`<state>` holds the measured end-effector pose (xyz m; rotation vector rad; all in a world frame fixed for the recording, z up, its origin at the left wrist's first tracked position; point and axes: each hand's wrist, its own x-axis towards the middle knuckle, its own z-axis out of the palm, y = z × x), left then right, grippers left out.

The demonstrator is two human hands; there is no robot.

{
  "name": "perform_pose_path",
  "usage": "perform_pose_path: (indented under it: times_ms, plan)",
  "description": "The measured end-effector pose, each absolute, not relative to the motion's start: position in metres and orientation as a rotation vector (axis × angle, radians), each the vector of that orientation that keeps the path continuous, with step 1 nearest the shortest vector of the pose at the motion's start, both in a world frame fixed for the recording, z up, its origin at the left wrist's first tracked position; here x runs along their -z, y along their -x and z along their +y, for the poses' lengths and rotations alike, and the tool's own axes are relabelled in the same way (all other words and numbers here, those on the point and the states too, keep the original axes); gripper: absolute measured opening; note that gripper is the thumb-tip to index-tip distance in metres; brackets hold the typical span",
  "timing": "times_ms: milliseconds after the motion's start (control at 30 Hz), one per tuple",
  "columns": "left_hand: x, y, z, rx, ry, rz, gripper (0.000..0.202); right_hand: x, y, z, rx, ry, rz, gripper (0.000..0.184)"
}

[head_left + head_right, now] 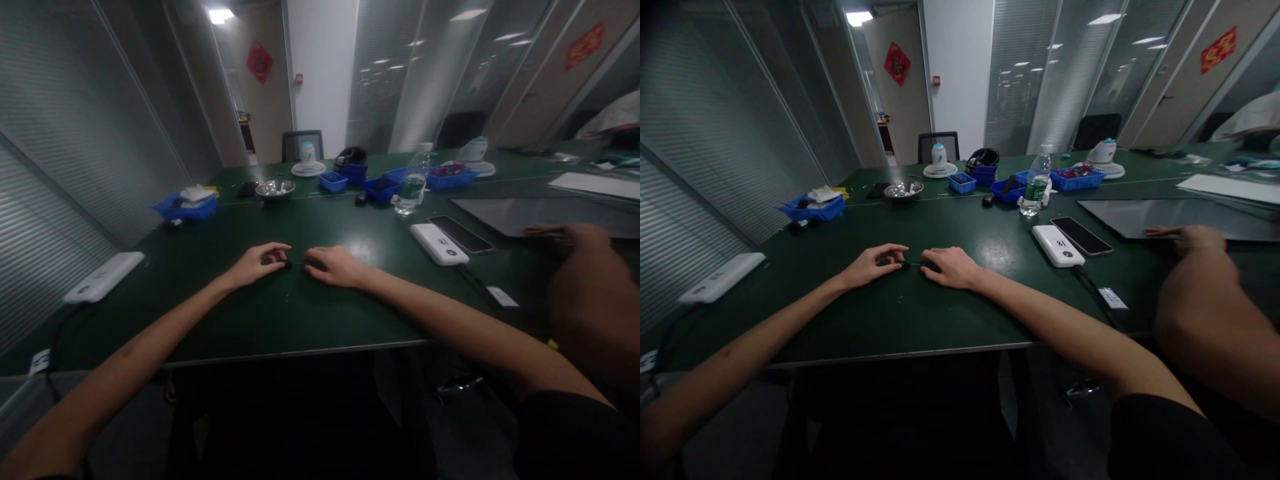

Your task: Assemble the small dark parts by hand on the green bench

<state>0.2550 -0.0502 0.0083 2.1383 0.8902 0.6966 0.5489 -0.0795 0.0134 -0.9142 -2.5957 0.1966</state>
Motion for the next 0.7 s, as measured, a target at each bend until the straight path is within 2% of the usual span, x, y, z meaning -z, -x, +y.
perform_pose_path:
  times_ms: [700]
  plan:
    - [-0.003, -0.266, -0.053, -0.693, -2.076, 0.791, 0.046, -0.013, -0.546, -0.079, -0.216, 0.862, -2.626, 0.032]
